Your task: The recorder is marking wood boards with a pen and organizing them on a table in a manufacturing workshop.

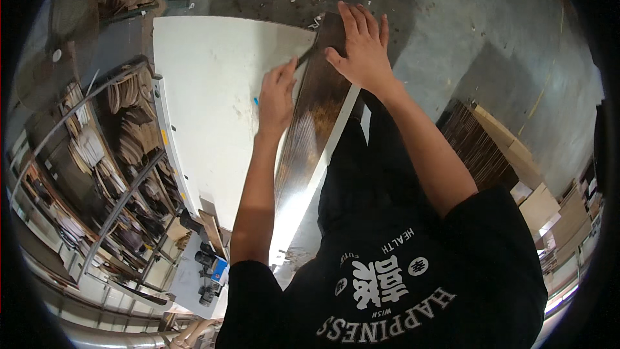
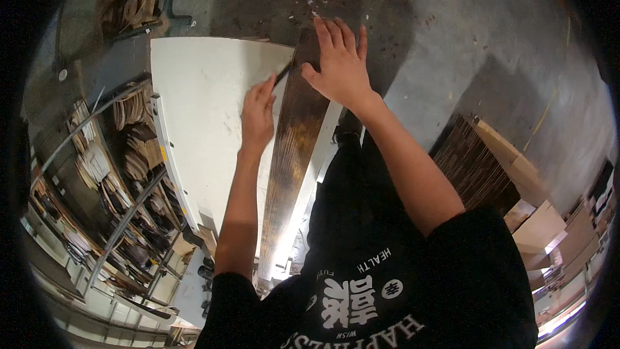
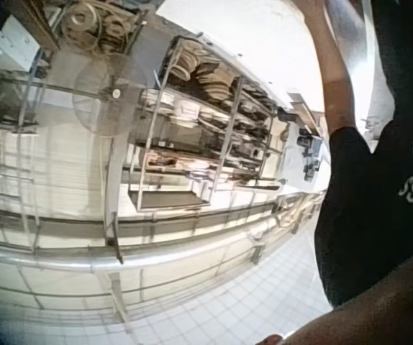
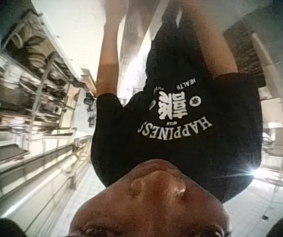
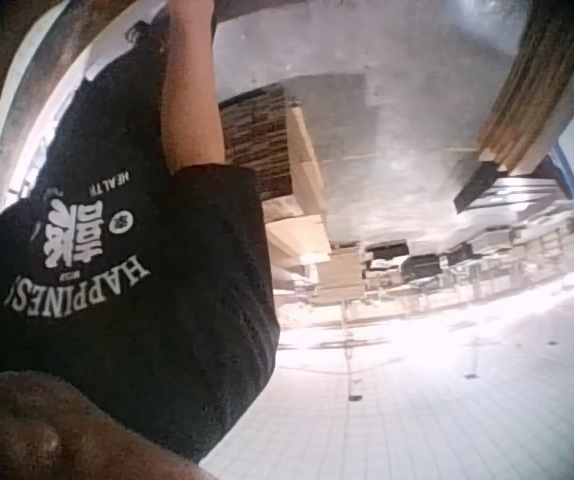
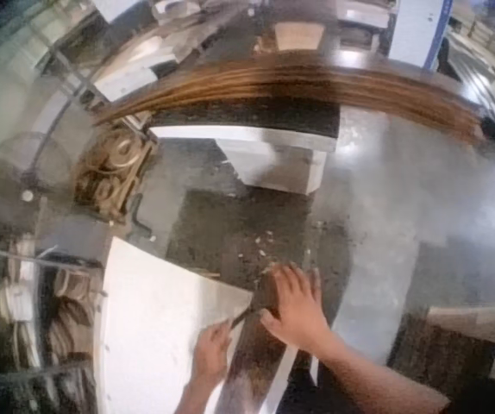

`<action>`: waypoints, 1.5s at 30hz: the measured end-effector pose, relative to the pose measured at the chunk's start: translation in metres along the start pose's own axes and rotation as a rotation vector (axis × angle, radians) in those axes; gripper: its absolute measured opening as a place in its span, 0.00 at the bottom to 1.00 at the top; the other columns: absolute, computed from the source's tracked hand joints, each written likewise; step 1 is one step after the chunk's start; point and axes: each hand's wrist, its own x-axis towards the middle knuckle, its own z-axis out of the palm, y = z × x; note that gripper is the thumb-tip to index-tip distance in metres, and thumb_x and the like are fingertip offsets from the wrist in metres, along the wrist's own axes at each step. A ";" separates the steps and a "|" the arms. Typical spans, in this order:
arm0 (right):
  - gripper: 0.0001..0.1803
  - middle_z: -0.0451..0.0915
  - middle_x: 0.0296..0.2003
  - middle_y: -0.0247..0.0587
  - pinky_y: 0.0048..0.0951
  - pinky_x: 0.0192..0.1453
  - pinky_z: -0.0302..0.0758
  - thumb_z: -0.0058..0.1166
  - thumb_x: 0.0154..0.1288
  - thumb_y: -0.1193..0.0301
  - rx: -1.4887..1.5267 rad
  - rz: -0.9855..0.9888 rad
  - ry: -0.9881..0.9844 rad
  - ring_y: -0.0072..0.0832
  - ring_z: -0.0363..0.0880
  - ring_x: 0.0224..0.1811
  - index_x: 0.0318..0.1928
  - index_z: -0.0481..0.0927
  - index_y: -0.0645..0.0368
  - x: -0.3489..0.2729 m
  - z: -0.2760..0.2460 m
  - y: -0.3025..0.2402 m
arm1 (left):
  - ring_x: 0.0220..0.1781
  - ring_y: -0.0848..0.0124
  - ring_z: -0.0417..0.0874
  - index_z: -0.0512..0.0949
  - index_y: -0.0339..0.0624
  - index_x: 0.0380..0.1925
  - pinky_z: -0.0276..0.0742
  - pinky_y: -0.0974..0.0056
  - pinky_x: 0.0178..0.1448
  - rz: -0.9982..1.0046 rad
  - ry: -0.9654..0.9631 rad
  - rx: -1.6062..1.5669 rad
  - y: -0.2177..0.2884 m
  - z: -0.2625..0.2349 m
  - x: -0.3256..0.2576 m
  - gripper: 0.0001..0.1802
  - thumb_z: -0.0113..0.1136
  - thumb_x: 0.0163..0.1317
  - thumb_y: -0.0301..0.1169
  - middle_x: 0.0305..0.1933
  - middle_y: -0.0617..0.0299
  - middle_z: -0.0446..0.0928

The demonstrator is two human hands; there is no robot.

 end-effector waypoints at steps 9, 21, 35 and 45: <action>0.44 0.62 0.77 0.47 0.70 0.85 0.38 0.58 0.70 0.49 -0.115 -0.091 -0.056 0.50 0.55 0.82 0.83 0.59 0.36 0.003 0.000 -0.004 | 0.56 0.50 0.81 0.73 0.48 0.73 0.79 0.52 0.61 -0.269 0.215 0.028 -0.006 -0.009 -0.100 0.27 0.53 0.76 0.22 0.55 0.51 0.81; 0.48 0.49 0.84 0.52 0.58 0.87 0.44 0.52 0.75 0.43 -0.375 -0.822 -0.548 0.53 0.44 0.87 0.82 0.56 0.62 -0.116 0.026 -0.097 | 0.50 0.55 0.81 0.71 0.32 0.71 0.78 0.54 0.57 -1.209 0.890 -0.191 -0.006 0.022 -0.385 0.23 0.52 0.81 0.29 0.52 0.46 0.80; 0.58 0.54 0.81 0.58 0.61 0.87 0.40 0.52 0.72 0.35 -0.541 -1.285 -0.792 0.48 0.48 0.86 0.81 0.52 0.71 -0.240 0.091 -0.198 | 0.43 0.65 0.82 0.72 0.30 0.68 0.80 0.61 0.49 -1.306 1.243 -0.523 0.040 0.078 -0.552 0.21 0.52 0.82 0.31 0.47 0.48 0.83; 0.44 0.64 0.77 0.49 0.62 0.85 0.47 0.54 0.75 0.41 -0.658 -1.000 -0.752 0.46 0.58 0.81 0.76 0.62 0.60 -0.257 0.120 -0.209 | 0.39 0.59 0.82 0.78 0.35 0.60 0.80 0.56 0.48 -1.215 1.285 -0.595 -0.007 0.083 -0.646 0.19 0.63 0.75 0.33 0.42 0.48 0.82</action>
